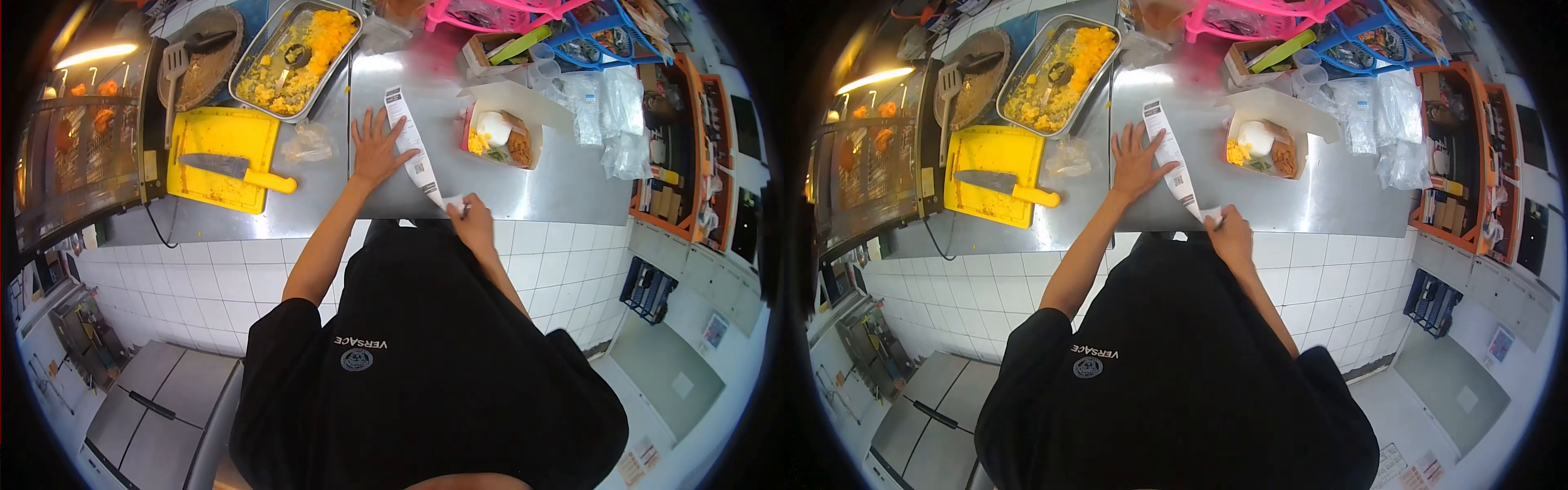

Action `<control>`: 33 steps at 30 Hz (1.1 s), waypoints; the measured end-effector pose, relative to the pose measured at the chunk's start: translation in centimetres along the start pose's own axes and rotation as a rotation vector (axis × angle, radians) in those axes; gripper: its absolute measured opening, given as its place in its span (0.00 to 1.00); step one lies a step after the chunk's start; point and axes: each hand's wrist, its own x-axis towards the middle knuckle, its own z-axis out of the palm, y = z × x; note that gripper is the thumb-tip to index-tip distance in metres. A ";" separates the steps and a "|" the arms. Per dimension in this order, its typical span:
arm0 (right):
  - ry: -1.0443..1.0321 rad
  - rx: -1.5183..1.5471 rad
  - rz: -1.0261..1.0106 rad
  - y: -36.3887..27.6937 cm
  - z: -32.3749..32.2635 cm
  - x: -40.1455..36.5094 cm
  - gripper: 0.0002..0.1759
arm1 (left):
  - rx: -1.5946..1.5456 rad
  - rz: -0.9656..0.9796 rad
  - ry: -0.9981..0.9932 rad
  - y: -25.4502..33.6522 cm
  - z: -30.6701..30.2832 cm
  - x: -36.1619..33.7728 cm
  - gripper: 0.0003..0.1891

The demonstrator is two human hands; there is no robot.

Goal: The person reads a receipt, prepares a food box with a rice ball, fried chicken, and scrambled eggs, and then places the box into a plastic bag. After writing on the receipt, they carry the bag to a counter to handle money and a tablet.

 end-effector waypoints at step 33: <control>-0.056 0.597 -0.302 -5.1 7.6 13.6 0.09 | 0.035 -0.002 -0.190 -1.8 -1.5 1.5 0.61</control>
